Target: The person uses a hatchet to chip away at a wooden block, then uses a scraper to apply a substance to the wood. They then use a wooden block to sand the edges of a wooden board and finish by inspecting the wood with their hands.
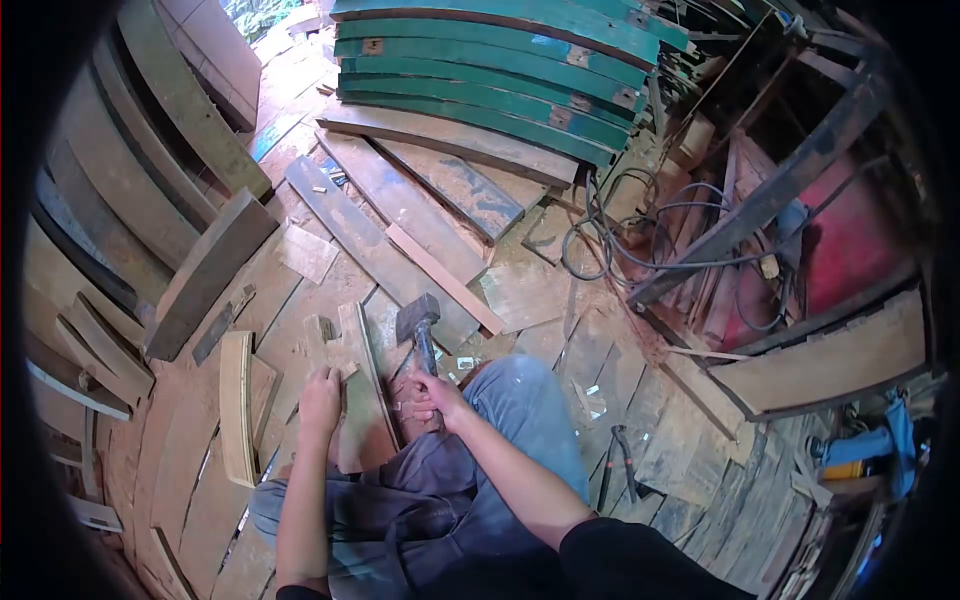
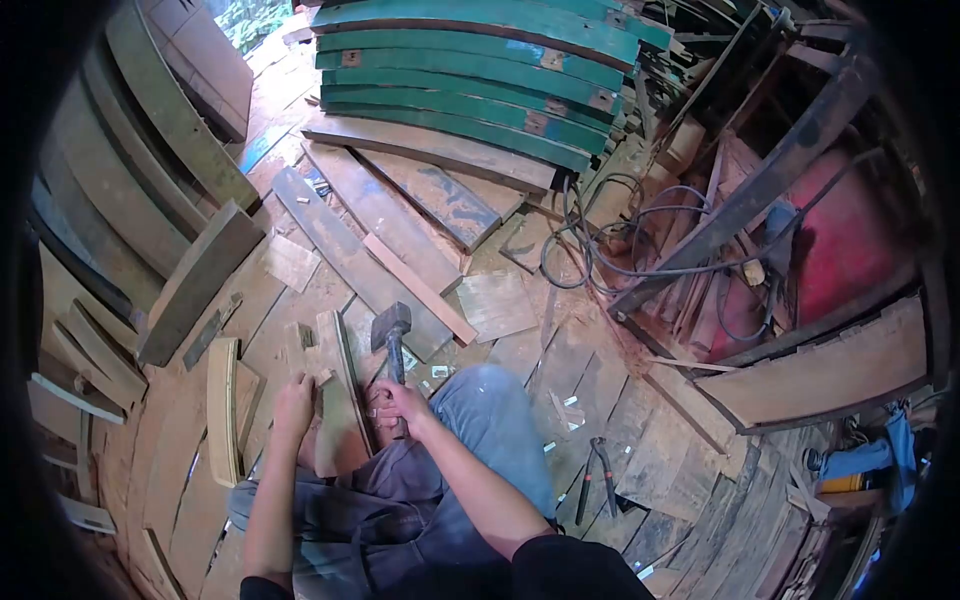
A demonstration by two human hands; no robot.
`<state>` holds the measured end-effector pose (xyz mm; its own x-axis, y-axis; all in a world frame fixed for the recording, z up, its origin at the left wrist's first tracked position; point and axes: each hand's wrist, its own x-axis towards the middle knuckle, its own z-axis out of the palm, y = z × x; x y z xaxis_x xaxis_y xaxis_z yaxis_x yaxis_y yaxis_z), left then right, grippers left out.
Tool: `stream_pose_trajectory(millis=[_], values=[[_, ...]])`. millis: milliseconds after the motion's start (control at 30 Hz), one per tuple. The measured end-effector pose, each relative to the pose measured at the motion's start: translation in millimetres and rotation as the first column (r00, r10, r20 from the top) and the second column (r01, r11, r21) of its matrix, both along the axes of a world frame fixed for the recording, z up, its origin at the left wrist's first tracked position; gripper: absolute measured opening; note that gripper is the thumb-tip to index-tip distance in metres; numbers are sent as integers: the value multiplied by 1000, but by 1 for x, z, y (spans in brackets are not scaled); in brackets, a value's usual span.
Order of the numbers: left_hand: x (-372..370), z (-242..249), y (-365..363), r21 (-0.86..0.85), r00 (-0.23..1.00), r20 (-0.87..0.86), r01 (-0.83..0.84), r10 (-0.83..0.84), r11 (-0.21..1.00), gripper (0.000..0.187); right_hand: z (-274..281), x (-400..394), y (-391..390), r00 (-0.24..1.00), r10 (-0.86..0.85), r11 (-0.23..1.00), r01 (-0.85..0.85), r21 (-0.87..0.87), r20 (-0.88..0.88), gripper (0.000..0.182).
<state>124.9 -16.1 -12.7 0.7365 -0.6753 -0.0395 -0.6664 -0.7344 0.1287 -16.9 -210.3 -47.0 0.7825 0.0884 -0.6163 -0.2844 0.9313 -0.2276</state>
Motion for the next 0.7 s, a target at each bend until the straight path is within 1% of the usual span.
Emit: stream_pose_trajectory(millis=[67,100,133,167,233,267,367,467,500,567,700], values=[[-3,12,0,0,995,-69,-68,68,998,14,-2,2,1,1000,-6,1000,6,-3,-10,26],[-1,26,0,37,982,-122,-138,142,990,16,-2,2,1,1000,-9,1000,9,-5,-18,24],[3,44,0,79,961,-174,-205,216,976,17,0,0,1,1000,-16,1000,16,-9,-7,26],[6,52,2,124,931,-224,-267,289,956,19,1,-1,1,1000,-23,1000,23,-14,2,28],[34,27,39,-51,979,-42,-201,199,978,24,2,-2,1,999,-31,999,31,-25,5,31],[42,18,51,-135,985,58,-154,163,979,27,-1,-1,2,999,-33,999,33,-32,-2,31],[39,21,56,-156,990,54,-120,130,980,33,2,1,1,1000,-28,999,27,-46,-14,31],[12,25,37,-267,995,-83,34,-59,963,37,9,0,1,1000,-14,998,13,-66,-26,32],[12,6,38,-280,993,-92,46,-75,959,38,10,0,1,1000,-8,997,6,-75,-30,32],[10,-21,39,-304,991,-131,-33,-8,952,38,7,0,3,1000,10,996,-12,-88,-25,32],[3,-17,36,-297,978,-188,-148,94,943,36,1,1,3,1000,20,995,-19,-97,8,31]])
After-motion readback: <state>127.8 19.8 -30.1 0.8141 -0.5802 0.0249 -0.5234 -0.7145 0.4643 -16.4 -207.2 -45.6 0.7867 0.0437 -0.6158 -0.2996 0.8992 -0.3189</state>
